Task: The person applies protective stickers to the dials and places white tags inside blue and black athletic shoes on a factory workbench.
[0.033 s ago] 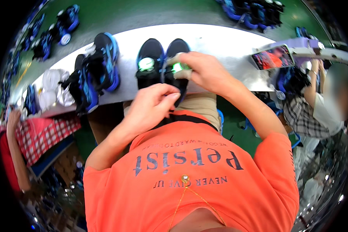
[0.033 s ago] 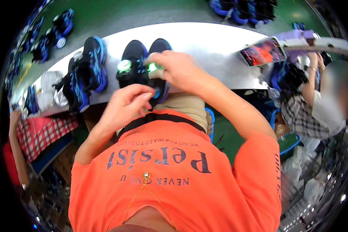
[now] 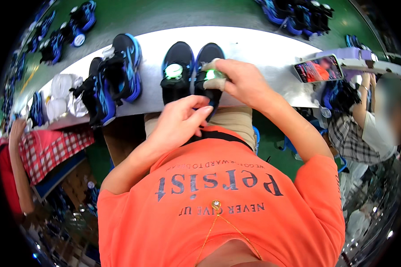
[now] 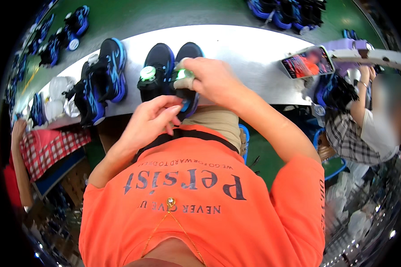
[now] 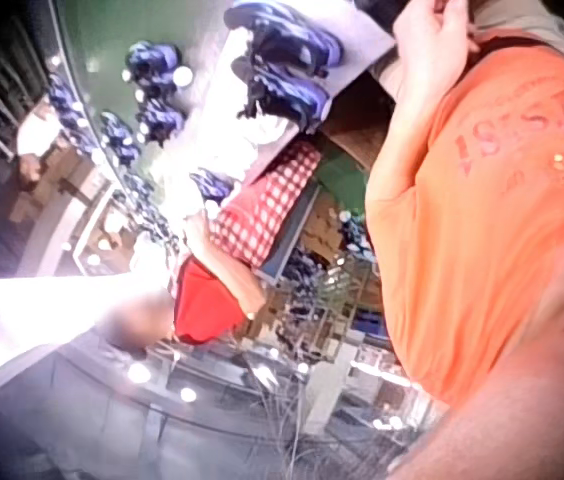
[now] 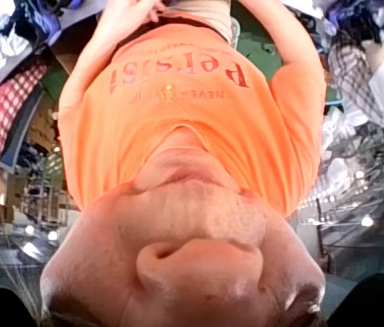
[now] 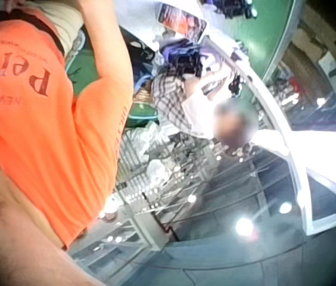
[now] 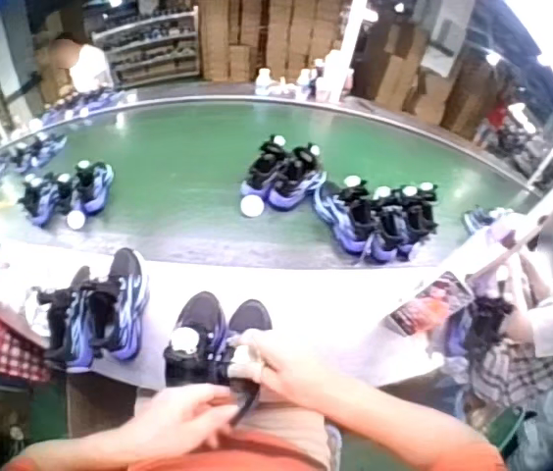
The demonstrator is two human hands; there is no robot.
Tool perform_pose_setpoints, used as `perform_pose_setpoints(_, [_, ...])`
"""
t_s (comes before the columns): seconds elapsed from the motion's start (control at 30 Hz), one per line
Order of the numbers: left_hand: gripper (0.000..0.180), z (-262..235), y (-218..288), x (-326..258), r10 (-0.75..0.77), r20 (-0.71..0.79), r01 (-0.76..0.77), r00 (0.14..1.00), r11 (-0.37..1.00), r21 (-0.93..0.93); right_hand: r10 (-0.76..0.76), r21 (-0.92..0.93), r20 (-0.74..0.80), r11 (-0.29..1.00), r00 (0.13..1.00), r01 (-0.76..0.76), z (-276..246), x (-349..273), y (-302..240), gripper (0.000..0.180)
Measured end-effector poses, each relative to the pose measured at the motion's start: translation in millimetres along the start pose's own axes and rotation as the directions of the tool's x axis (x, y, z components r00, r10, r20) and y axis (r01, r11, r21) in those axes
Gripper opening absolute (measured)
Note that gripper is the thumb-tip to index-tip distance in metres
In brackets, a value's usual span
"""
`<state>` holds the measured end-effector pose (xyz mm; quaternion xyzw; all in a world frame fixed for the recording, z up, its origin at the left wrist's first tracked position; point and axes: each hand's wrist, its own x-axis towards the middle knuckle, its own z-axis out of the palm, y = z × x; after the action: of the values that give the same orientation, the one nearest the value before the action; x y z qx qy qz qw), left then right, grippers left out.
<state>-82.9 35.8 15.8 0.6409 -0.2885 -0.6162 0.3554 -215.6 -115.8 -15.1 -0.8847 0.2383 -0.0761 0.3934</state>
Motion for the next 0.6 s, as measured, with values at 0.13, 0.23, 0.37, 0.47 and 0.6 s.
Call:
perform_pose_setpoints(0.13, [0.032, 9.7, -2.8, 8.7, -0.121, 0.006, 0.118, 0.993, 0.950, -0.288, -0.073, 0.282, 0.111, 0.959, 0.991, 0.039, -6.5, 9.6, 7.3, 0.030])
perform_pose_setpoints(0.23, [0.028, 17.5, -12.3, 22.7, -0.132, -0.060, 0.093, 0.989, 0.894, -0.439, 0.047, 0.176, 0.139, 0.982, 0.989, -0.072, -4.2, 11.8, 1.6, 0.031])
perform_pose_setpoints(0.37, [0.026, 16.6, -16.0, 24.0, -0.167, -0.053, 0.121, 0.985, 0.865, -0.488, -0.084, 0.123, 0.072, 0.990, 0.994, 0.075, -6.4, 11.7, 6.1, 0.031])
perform_pose_setpoints(0.47, [0.028, 16.4, -18.4, 26.8, -0.139, -0.034, 0.095, 0.990, 0.816, -0.571, -0.151, 0.216, 0.074, 0.967, 0.986, 0.132, -8.9, 16.1, 8.7, 0.031])
perform_pose_setpoints(0.6, [0.031, 19.2, -19.7, 26.2, -0.096, -0.047, 0.048, 0.994, 0.792, -0.609, -0.012, 0.008, 0.054, 1.000, 0.998, 0.011, 0.4, 9.4, 6.7, 0.033])
